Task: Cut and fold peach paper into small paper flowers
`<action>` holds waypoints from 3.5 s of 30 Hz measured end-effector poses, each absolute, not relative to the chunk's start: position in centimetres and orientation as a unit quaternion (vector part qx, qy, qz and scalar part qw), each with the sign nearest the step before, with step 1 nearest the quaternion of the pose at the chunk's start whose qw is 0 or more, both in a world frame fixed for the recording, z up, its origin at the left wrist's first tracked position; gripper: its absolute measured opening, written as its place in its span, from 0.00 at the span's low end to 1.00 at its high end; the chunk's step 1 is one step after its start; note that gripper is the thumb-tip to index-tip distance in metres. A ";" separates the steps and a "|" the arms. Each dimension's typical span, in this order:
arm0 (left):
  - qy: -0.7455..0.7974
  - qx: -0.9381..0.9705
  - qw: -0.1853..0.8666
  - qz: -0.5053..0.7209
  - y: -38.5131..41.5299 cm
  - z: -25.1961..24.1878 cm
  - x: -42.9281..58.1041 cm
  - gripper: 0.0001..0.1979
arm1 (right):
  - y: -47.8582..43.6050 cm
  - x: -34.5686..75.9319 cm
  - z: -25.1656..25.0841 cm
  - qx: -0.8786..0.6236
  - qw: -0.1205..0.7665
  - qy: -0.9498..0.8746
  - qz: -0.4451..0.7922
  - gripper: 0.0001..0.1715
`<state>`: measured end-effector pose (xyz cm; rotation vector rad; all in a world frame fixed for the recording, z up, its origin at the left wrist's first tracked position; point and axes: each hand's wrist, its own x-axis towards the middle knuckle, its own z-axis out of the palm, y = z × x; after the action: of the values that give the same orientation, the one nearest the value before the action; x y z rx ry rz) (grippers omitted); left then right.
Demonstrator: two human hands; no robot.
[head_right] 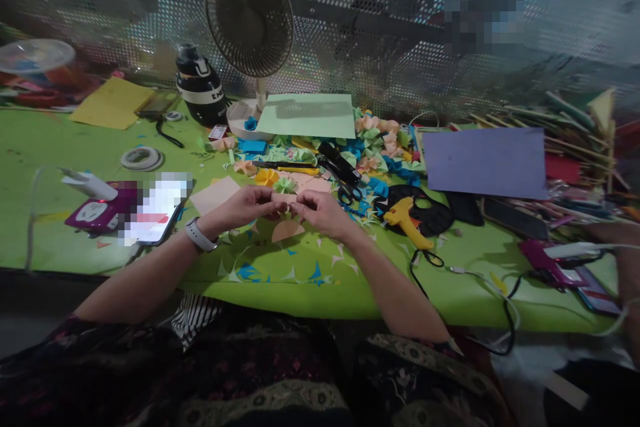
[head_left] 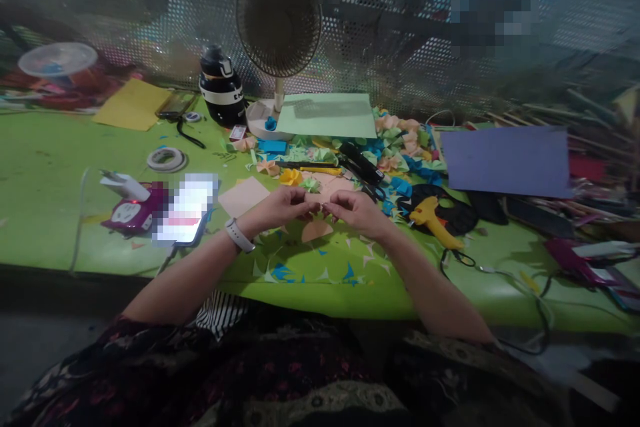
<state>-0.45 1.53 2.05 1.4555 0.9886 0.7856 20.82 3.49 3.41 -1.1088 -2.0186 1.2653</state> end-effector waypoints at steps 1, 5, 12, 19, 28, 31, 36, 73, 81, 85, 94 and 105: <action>0.425 0.628 0.559 0.334 1.7 2.1 -0.6 0.14 | 3.5 20.9 3.5 -0.412 0.257 -0.743 0.460 0.19; 0.431 0.626 0.546 0.352 2.4 1.9 -1.4 0.12 | 4.0 21.4 3.6 -0.427 0.286 -0.732 0.447 0.21; 0.417 0.554 0.594 0.407 1.9 2.0 -0.5 0.17 | 3.9 20.9 2.9 -0.457 0.348 -0.675 0.462 0.21; 0.398 0.513 0.610 0.454 1.3 1.8 0.3 0.17 | 2.6 19.6 1.9 -0.439 0.309 -0.665 0.520 0.19; 0.394 0.476 0.646 0.448 1.6 1.9 -0.3 0.15 | 2.7 20.7 3.0 -0.383 0.401 -0.758 0.343 0.13; 0.386 0.475 0.665 0.429 1.5 2.0 -0.4 0.16 | 3.0 21.0 2.9 -0.321 0.399 -0.818 0.263 0.12; 0.379 0.466 0.681 0.419 1.3 2.1 -0.4 0.15 | 3.2 21.0 2.8 -0.277 0.405 -0.847 0.205 0.07; 0.359 0.535 0.652 0.399 0.8 2.0 0.2 0.13 | 3.0 20.3 1.7 -0.387 0.412 -0.733 0.378 0.19; 0.371 0.531 0.650 0.399 0.9 1.7 0.3 0.16 | 3.0 20.3 1.9 -0.382 0.412 -0.747 0.355 0.13; 0.374 0.536 0.647 0.393 0.9 1.7 0.3 0.15 | 2.9 20.3 1.9 -0.383 0.408 -0.755 0.341 0.12; 0.368 0.540 0.649 0.389 0.9 1.6 0.3 0.15 | 2.7 20.2 2.2 -0.392 0.403 -0.767 0.311 0.13; 0.361 0.535 0.658 0.387 0.9 1.7 0.2 0.17 | 2.7 20.3 2.1 -0.390 0.398 -0.768 0.316 0.12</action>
<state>0.20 0.94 1.73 1.2118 0.8177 0.8768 20.29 2.74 2.06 -0.9862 -1.9441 0.8010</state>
